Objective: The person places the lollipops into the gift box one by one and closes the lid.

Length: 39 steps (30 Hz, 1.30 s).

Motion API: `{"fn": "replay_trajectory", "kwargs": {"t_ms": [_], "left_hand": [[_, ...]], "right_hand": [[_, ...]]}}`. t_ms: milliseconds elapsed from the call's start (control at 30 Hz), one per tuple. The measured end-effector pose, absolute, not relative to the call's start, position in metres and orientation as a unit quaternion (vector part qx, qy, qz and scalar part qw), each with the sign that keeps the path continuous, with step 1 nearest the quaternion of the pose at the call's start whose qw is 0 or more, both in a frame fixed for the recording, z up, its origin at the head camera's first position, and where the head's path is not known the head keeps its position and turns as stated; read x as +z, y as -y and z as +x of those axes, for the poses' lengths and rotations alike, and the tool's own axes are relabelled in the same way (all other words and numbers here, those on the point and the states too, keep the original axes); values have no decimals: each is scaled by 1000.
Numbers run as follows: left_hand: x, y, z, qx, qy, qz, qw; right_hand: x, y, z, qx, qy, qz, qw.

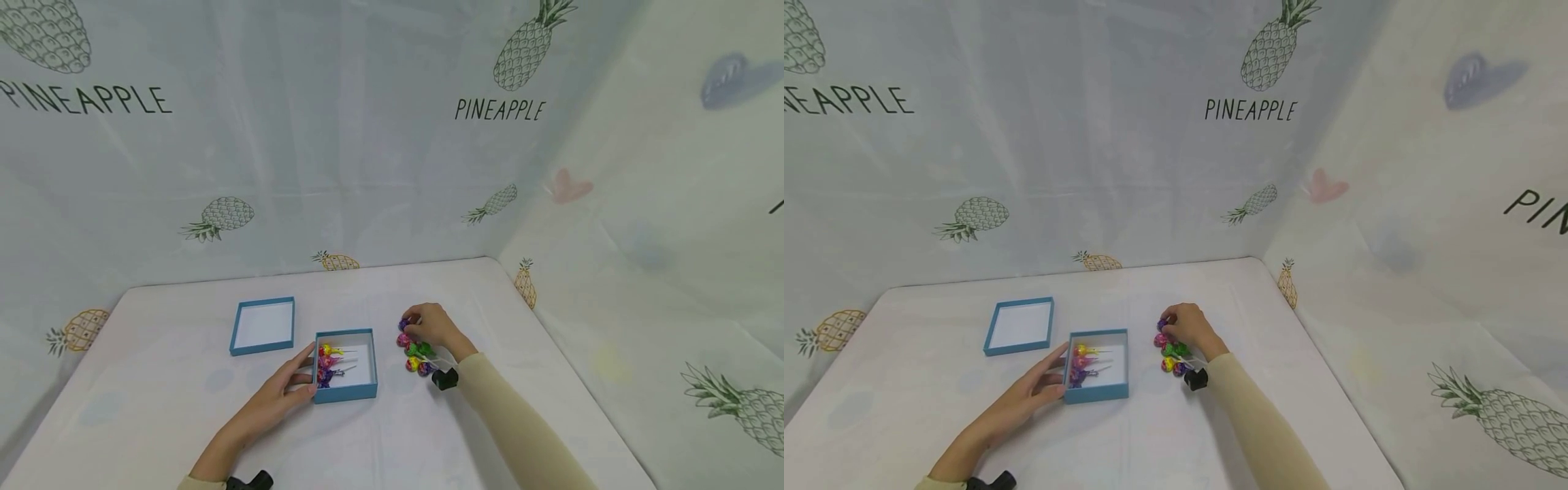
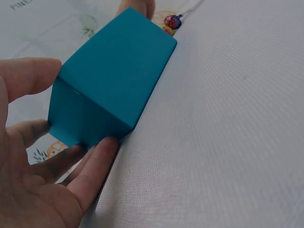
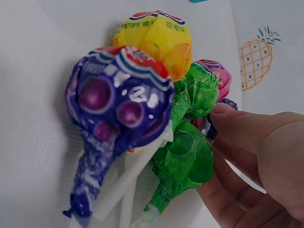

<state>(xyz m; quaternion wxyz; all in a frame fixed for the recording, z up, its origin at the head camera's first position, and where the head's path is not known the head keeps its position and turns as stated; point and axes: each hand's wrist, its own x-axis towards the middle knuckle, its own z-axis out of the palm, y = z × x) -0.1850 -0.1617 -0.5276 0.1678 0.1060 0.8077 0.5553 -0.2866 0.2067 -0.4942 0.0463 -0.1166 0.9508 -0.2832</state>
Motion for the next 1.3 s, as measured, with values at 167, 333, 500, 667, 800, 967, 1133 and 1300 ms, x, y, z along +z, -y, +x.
{"fn": "replay_trajectory", "kwargs": {"t_ms": [167, 333, 500, 667, 800, 967, 1133, 1300], "left_hand": [[-527, 160, -185, 555, -808, 108, 169], [-526, 160, -186, 555, -807, 111, 168], [-527, 162, -185, 554, -809, 108, 166], [-531, 163, -183, 560, -806, 97, 166], [-532, 162, -183, 562, -805, 93, 165], [-530, 162, -184, 564, -804, 99, 163], [-528, 162, -182, 559, -807, 103, 164], [-526, 161, -181, 555, -809, 101, 166]], "right_hand": [[-489, -208, -284, -284, -951, -120, 41], [-479, -206, -283, -275, -950, -143, 19], [-464, -195, -279, -275, -946, -169, 8], [-455, -182, -275, -272, -945, -183, 3], [-444, -171, -272, -270, -941, -203, -3], [-433, -155, -268, -270, -934, -235, -2], [-424, -136, -263, -273, -928, -254, 8], [-421, -121, -258, -273, -922, -275, 13]]}}
